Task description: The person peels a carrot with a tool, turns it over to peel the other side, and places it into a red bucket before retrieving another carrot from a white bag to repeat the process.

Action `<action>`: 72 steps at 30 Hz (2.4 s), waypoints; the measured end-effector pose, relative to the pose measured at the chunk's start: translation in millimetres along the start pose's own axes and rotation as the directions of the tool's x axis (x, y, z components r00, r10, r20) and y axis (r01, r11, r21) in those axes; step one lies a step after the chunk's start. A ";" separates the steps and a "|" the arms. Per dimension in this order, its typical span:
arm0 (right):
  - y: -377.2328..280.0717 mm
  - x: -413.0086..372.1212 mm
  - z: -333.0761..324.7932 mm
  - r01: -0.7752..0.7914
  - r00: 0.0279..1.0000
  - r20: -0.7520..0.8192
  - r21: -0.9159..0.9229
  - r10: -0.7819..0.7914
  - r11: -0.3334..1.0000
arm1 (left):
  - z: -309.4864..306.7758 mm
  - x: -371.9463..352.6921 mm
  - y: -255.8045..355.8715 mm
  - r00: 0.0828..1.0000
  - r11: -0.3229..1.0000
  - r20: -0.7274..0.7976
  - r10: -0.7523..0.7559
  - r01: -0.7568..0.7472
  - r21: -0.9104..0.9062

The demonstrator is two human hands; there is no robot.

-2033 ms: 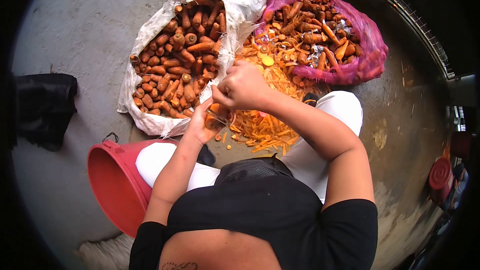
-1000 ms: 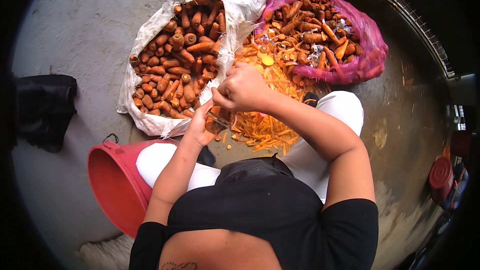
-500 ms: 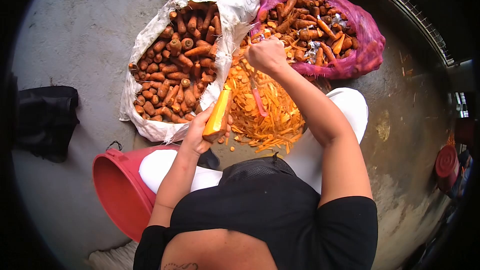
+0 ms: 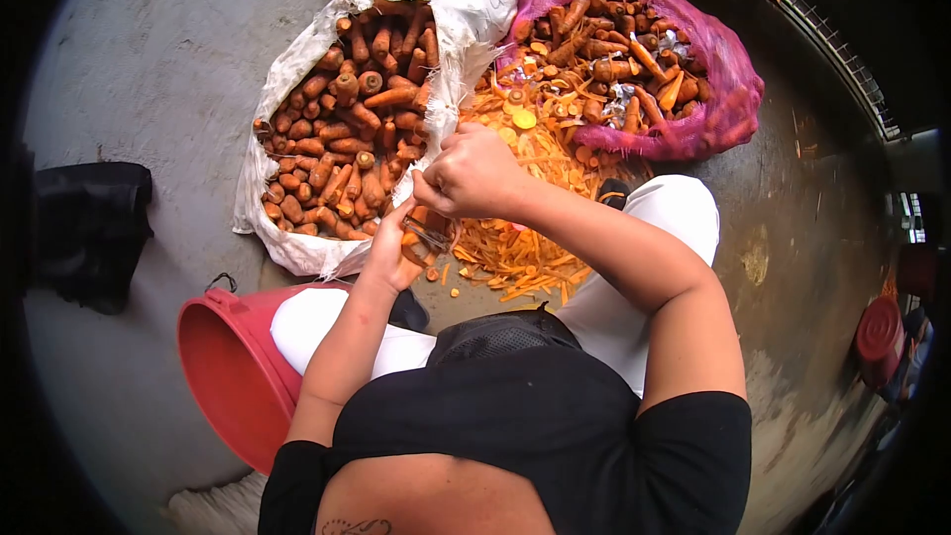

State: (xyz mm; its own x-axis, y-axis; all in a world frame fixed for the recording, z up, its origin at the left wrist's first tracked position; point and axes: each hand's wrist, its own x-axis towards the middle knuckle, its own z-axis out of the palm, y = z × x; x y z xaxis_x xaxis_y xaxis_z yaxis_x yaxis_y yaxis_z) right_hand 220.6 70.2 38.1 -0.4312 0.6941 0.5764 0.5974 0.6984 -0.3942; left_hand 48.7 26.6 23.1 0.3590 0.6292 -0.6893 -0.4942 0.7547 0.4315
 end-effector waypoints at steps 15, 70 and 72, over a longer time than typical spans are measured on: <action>60.5 5.3 -2.0 -0.536 0.837 0.049 -0.136 0.546 0.833 | -17.7 -7.1 4.1 0.975 0.993 0.218 -0.030 0.004 0.115; 76.9 1.9 8.2 -0.586 0.810 0.021 -0.019 0.586 0.810 | -13.6 -9.8 5.3 0.986 0.995 0.144 0.081 -0.089 0.054; 50.0 6.2 2.2 -0.495 0.861 0.173 0.070 0.479 0.866 | -26.6 -2.0 6.9 0.971 0.998 0.231 0.062 -0.062 -0.009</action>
State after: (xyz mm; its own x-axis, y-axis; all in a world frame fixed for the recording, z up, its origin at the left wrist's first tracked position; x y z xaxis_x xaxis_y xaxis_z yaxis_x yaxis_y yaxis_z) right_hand 246.3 109.9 20.4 -0.2023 0.9620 0.1836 0.6835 0.2730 -0.6770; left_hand 23.4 25.5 12.0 0.5005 0.7009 -0.5083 -0.5224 0.7126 0.4683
